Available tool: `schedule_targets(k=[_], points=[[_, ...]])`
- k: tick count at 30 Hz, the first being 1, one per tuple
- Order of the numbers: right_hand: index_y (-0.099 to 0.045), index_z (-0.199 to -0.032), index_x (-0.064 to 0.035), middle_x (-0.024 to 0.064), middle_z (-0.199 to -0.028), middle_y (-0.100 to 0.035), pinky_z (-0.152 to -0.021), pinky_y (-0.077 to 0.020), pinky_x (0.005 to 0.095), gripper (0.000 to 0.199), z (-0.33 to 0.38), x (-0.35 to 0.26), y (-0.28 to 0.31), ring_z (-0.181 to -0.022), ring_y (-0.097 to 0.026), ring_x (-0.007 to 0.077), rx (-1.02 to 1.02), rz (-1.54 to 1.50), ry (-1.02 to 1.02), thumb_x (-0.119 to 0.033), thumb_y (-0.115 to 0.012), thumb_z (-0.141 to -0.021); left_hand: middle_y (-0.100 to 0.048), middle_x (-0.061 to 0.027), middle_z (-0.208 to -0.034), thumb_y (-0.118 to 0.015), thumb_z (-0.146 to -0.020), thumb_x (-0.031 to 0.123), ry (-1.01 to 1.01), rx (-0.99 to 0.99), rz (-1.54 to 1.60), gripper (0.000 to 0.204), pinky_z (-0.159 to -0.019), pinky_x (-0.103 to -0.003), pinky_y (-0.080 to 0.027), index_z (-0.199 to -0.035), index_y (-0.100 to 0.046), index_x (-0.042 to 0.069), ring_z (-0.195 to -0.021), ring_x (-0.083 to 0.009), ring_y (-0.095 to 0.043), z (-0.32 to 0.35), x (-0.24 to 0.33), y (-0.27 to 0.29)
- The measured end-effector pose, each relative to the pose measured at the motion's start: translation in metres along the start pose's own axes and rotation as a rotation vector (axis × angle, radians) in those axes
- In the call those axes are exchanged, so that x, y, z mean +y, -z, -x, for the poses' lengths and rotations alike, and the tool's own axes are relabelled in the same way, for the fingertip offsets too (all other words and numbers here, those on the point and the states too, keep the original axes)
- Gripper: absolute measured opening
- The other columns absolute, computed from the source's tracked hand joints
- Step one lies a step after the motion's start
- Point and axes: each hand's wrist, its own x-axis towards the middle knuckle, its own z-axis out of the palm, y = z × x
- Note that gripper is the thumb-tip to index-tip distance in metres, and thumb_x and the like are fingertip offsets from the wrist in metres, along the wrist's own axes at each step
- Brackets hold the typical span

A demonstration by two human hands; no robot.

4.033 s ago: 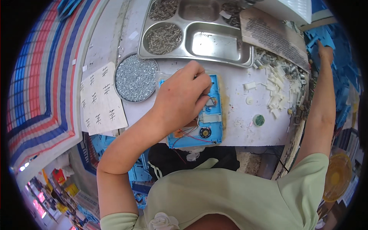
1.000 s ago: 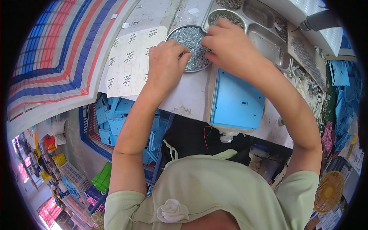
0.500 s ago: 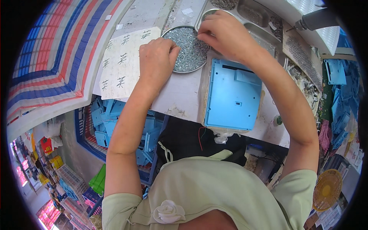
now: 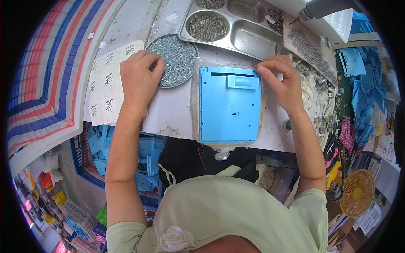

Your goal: Soldering internal components and assembling the casing of a blue electronic device.

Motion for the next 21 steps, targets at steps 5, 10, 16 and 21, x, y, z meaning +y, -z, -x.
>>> schedule_targets(k=[5, 10, 16, 21], points=[[-0.08, -0.092, -0.0098, 0.0018, -0.093, -0.069, -0.094, -0.0431, 0.0354, 0.01, 0.001, -0.001, -0.007, -0.103, -0.054, 0.0234, 0.017, 0.053, 0.05, -0.016, -0.078, -0.083, -0.066, -0.0071, -0.079, -0.073, -0.088, 0.011, 0.122, 0.008, 0.255, 0.011, -0.063, -0.028, -0.046, -0.085, -0.072, 0.0, -0.067, -0.0158, -0.06, 0.005, 0.015, 0.005], [-0.081, -0.093, -0.0111, 0.0017, -0.093, -0.068, -0.093, -0.0435, 0.0352, 0.013, 0.002, 0.006, -0.004, -0.102, -0.055, 0.0232, 0.003, 0.12, 0.146, -0.014, -0.078, -0.081, -0.055, -0.0047, -0.075, -0.071, -0.089, 0.008, 0.129, -0.171, 0.573, 0.013, -0.06, -0.026, -0.039, -0.083, -0.066, -0.002, -0.065, -0.0115, -0.05, 0.019, 0.055, 0.009], [-0.082, -0.096, -0.0115, 0.0026, -0.095, -0.07, -0.09, -0.0462, 0.0351, 0.016, -0.001, 0.005, 0.002, -0.102, -0.056, 0.0234, -0.019, 0.158, 0.18, -0.012, -0.078, -0.081, -0.056, -0.009, -0.079, -0.067, -0.09, 0.009, -0.049, -0.226, 0.51, 0.01, -0.062, -0.031, -0.044, -0.086, -0.064, 0.0, -0.069, -0.0207, -0.056, 0.017, 0.074, 0.005], [-0.081, -0.097, -0.0104, 0.004, -0.095, -0.07, -0.086, -0.0474, 0.0344, 0.018, 0.004, -0.001, 0.006, -0.098, -0.057, 0.0234, 0.039, 0.172, 0.189, -0.008, -0.079, -0.079, -0.059, -0.0115, -0.089, -0.068, -0.088, 0.013, -0.226, -0.232, 0.224, 0.012, -0.069, -0.042, -0.053, -0.089, -0.061, 0.003, -0.079, -0.0313, -0.064, 0.014, 0.081, 0.011]])
